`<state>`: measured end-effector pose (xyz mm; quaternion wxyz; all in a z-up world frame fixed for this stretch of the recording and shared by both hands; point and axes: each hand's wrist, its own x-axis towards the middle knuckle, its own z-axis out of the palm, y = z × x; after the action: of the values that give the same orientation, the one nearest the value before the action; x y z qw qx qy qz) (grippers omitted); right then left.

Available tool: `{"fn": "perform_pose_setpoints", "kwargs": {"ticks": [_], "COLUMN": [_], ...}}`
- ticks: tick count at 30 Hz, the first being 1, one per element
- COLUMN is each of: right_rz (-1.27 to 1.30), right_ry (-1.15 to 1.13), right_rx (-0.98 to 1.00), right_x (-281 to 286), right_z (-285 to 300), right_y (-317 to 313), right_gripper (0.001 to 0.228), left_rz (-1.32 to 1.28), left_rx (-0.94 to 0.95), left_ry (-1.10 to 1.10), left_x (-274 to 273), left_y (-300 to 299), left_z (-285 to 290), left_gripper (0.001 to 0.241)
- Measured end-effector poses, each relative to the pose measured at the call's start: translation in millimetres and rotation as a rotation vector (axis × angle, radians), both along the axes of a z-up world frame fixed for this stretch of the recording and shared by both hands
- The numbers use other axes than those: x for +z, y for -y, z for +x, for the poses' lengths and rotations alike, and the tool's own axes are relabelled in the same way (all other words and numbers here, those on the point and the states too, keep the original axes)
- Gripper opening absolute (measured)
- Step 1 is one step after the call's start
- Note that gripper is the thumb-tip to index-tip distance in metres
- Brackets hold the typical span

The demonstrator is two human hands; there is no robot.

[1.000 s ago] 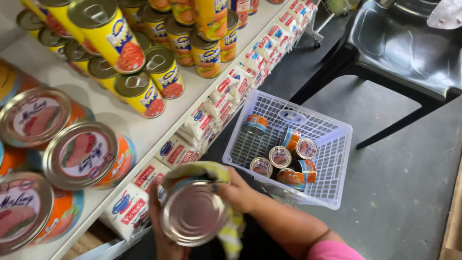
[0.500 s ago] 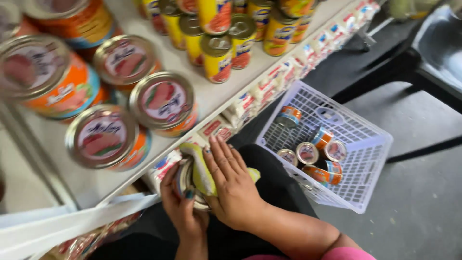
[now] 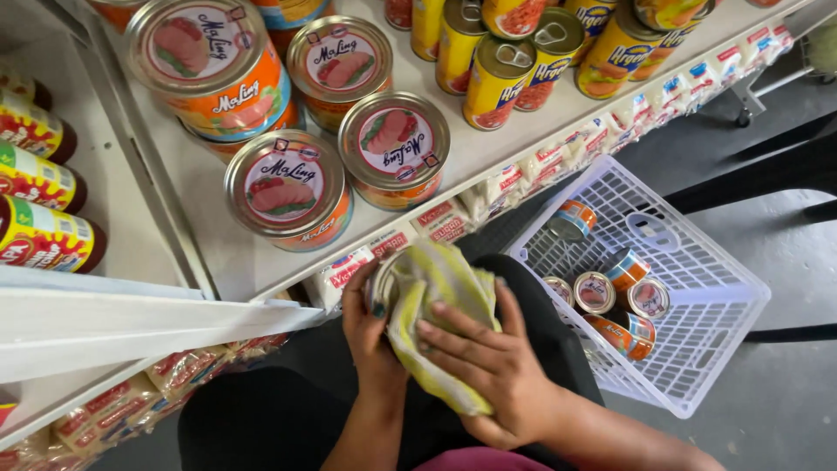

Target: Cleaning dust off canned goods with a cloth and arranging them on a grocery store shelf.

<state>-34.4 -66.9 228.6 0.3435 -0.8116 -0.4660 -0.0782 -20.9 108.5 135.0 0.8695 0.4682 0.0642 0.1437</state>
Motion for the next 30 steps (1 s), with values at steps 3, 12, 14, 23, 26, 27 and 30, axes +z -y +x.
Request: {"fn": "perform_pose_setpoints", "kwargs": {"ticks": [3, 12, 14, 23, 26, 27, 30], "right_rz": [-0.087, -0.012, 0.005, 0.065, 0.151, 0.211, 0.111], "right_ry": [0.108, 0.15, 0.152, 0.216, 0.221, 0.25, 0.31], "right_rx": [-0.202, -0.087, -0.027, -0.178, -0.055, 0.005, -0.303], "right_x": [-13, 0, -6, -12, -26, -34, -47], "right_z": [10, -4, -1, 13, 5, 6, 19], "right_y": [29, -12, 5, -3, 7, 15, 36], "right_gripper": [0.065, 0.059, 0.057, 0.058, 0.052, 0.05, 0.064], "left_rz": [-0.111, -0.058, -0.114, -0.015, -0.03, -0.068, -0.008], "left_rx": [-0.054, -0.038, -0.038, -0.077, -0.052, -0.035, -0.108], "left_ry": [0.183, -0.238, -0.066, 0.021, 0.032, 0.093, 0.257], "left_x": [22, -9, 14, 6, 32, 47, 39], "left_y": [-5, 6, 3, 12, 9, 8, 8], "left_z": [-1, -11, -13, -17, -12, -9, -6], "left_gripper": [0.069, 0.062, 0.061, 0.064, 0.062, 0.059, 0.059]}}
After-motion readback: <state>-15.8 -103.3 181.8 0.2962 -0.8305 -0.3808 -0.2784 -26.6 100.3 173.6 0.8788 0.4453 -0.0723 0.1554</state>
